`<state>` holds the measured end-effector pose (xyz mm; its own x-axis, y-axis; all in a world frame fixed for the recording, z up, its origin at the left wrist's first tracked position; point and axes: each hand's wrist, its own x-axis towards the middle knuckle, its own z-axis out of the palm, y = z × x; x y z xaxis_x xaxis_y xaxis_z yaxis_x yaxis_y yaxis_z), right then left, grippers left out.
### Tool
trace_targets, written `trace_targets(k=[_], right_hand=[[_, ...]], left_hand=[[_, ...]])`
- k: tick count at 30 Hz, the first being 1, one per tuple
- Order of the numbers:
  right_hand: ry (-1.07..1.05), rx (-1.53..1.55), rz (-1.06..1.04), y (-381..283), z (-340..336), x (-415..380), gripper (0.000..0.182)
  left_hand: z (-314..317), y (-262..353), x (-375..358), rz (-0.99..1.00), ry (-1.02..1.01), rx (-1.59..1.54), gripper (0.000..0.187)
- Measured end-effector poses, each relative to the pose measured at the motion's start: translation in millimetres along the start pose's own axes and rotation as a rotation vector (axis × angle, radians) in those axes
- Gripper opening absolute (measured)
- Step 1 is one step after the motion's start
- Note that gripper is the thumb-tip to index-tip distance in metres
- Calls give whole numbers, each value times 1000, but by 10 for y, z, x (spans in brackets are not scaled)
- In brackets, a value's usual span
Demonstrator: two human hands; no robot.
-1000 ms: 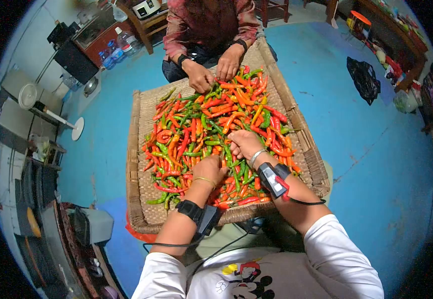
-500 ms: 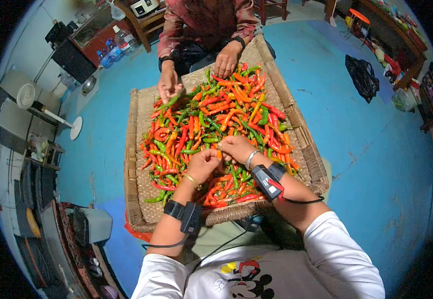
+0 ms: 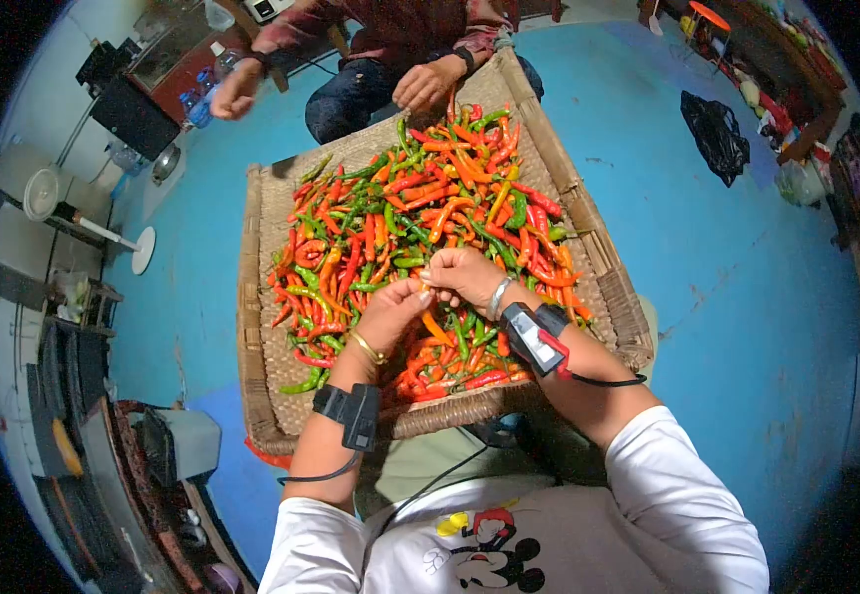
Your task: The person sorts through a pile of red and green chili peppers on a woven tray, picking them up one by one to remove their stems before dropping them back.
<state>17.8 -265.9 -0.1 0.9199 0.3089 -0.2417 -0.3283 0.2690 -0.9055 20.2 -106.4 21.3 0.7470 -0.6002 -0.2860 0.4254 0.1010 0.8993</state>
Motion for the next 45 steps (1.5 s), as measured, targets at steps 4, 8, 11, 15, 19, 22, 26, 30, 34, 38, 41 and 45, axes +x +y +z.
trace_targets(k=[4,8,11,15,19,22,26,30,34,38,41,45], right_hand=[[126,-45,16,-50,5,-4,17],[325,10,54,-91,-3,-15,20],[337,57,29,-106,10,-32,23],[364,151,59,-87,-9,-5,23],[433,213,28,-110,-66,19,27],[403,240,38,-118,-81,5,27],[388,210,46,-148,-58,-22,26],[495,188,-1,-187,-43,-21,22],[546,171,-55,-129,-44,23,22],[520,113,-39,-120,-22,11,20],[519,111,-42,-102,-29,22,19],[464,71,-37,-52,-15,33,17]], left_hand=[[-20,-92,45,73,48,329,6],[-34,-207,83,82,46,477,4],[-4,-196,81,61,26,529,6],[-27,-152,86,-54,58,356,10],[-127,174,30,-97,220,306,14],[-377,529,98,1,304,246,15],[-581,711,246,292,520,-176,22],[-280,327,207,120,366,295,15],[145,-200,117,268,157,1117,27],[360,-183,29,153,94,1358,36],[297,-229,10,151,147,1420,36],[236,-274,59,112,147,1402,35]])
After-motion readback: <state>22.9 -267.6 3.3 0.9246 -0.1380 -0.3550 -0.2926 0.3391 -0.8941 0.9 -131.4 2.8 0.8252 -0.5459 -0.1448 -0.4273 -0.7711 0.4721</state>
